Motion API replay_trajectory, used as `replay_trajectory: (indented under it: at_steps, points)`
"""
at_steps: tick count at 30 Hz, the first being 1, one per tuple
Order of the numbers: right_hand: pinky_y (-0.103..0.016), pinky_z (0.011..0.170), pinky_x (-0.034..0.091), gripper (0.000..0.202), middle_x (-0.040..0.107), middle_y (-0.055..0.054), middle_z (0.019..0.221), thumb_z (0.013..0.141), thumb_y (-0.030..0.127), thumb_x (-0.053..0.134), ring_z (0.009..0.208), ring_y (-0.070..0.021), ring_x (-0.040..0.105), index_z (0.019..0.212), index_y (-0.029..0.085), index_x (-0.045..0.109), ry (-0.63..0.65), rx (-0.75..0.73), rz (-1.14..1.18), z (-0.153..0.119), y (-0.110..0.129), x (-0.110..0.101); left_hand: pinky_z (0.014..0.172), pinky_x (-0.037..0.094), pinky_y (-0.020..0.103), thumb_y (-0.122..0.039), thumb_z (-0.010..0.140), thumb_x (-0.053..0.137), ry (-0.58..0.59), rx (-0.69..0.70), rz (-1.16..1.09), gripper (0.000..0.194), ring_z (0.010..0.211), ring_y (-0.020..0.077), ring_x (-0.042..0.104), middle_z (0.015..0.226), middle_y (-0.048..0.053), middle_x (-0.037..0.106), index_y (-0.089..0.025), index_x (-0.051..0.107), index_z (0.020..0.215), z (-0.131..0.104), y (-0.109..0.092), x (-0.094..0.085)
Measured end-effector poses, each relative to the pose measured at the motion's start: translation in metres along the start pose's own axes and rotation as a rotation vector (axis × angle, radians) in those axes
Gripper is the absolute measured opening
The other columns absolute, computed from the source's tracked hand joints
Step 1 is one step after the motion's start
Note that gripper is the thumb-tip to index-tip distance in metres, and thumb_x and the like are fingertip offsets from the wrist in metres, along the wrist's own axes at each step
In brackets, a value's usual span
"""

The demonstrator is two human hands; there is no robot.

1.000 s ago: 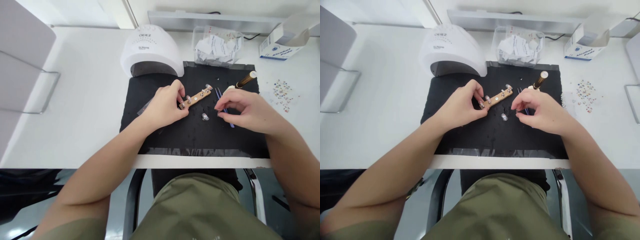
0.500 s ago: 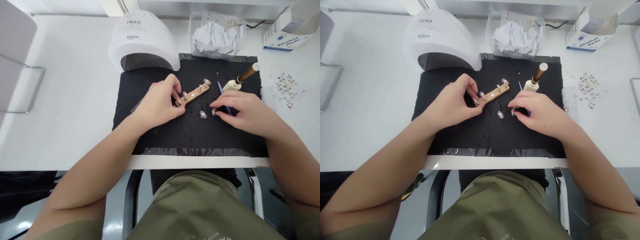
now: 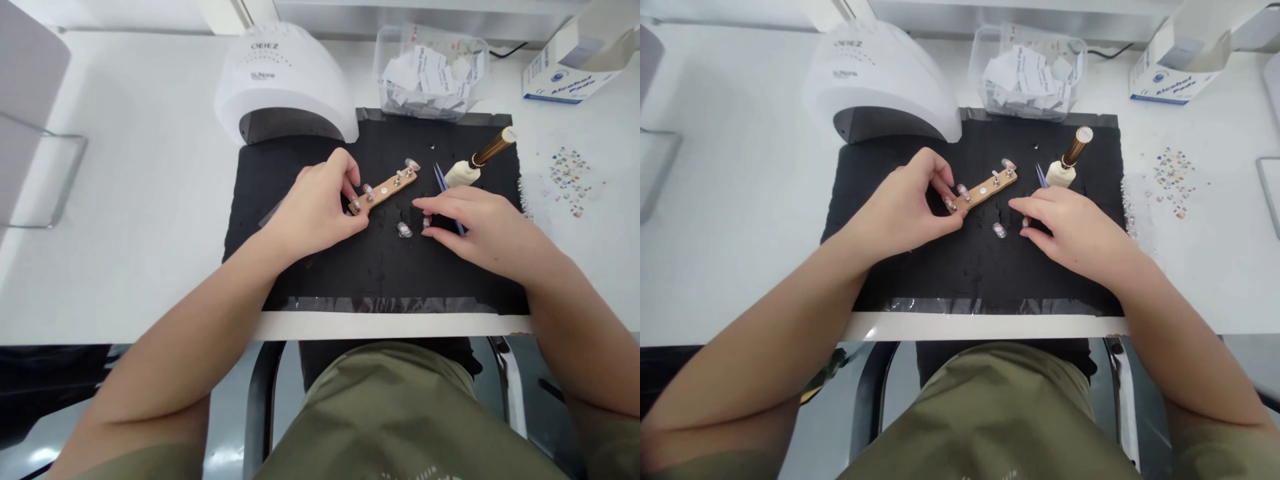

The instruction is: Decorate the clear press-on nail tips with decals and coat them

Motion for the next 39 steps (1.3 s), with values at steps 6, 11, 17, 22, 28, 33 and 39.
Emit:
replay_trajectory:
  at_steps: [6,11,17,22,28,33,39]
  points:
    - [-0.045,0.085,0.064,0.030,0.083,-0.010,0.101,0.108,0.037,0.066,0.094,-0.0299,0.078,0.130,0.023,0.080,-0.031,0.023,-0.099,0.001,0.007,0.005,0.098,0.058,0.044,-0.015,0.078,0.076,-0.002,0.010,0.003,0.041,0.098,0.0251,0.080,0.096,-0.003,0.074,-0.029,0.045,0.102,0.000,0.001,0.000]
    - [-0.044,0.080,0.060,0.031,0.079,-0.011,0.093,0.108,0.044,0.065,0.089,-0.0306,0.074,0.123,0.022,0.081,-0.008,0.041,-0.180,0.003,0.007,0.004,0.096,0.057,0.043,-0.014,0.080,0.076,-0.003,0.008,-0.011,0.040,0.096,0.0241,0.080,0.096,-0.003,0.075,-0.028,0.046,0.102,0.000,0.002,0.001]
    - [-0.049,0.090,0.063,0.042,0.081,-0.016,0.111,0.109,0.033,0.053,0.099,-0.0321,0.077,0.138,0.018,0.080,0.029,-0.046,-0.077,0.000,0.004,0.001,0.100,0.058,0.044,-0.012,0.079,0.075,0.002,0.005,0.003,0.040,0.092,0.0218,0.077,0.092,-0.005,0.070,-0.029,0.044,0.099,0.000,-0.003,-0.001]
    - [-0.048,0.089,0.059,0.037,0.079,-0.012,0.094,0.109,0.027,0.049,0.089,-0.0299,0.074,0.123,0.022,0.083,0.044,-0.046,-0.139,0.002,0.010,0.006,0.100,0.057,0.045,-0.013,0.079,0.073,0.013,0.021,-0.001,0.038,0.092,0.0203,0.074,0.096,-0.005,0.071,-0.029,0.044,0.098,-0.001,-0.005,-0.002]
    - [-0.046,0.087,0.060,0.034,0.079,-0.010,0.097,0.107,0.032,0.057,0.090,-0.0287,0.075,0.129,0.024,0.082,0.012,-0.043,-0.049,0.000,0.005,-0.001,0.102,0.058,0.045,-0.014,0.082,0.072,0.009,0.015,0.012,0.036,0.094,0.0223,0.076,0.098,-0.002,0.074,-0.028,0.043,0.098,0.000,-0.004,-0.001]
    - [-0.051,0.093,0.063,0.034,0.082,-0.015,0.112,0.108,0.034,0.058,0.098,-0.0307,0.077,0.122,0.022,0.087,0.020,-0.085,-0.028,-0.001,-0.003,-0.001,0.098,0.058,0.042,-0.013,0.083,0.075,0.001,0.020,0.007,0.038,0.097,0.0226,0.079,0.099,-0.003,0.076,-0.028,0.044,0.100,0.000,-0.002,0.001]
    - [-0.049,0.092,0.064,0.032,0.082,-0.013,0.110,0.108,0.034,0.058,0.099,-0.0298,0.078,0.116,0.025,0.087,0.061,-0.058,0.017,0.003,-0.006,0.000,0.099,0.059,0.042,-0.013,0.080,0.076,0.006,0.014,0.015,0.039,0.098,0.0240,0.080,0.099,-0.003,0.076,-0.028,0.046,0.101,-0.001,0.001,0.001]
Point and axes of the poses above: each hand's wrist, its own z-axis towards the middle knuckle, its own x-axis out of the palm, y = z × x, the point moved 3 cm from there along z, towards the middle knuckle
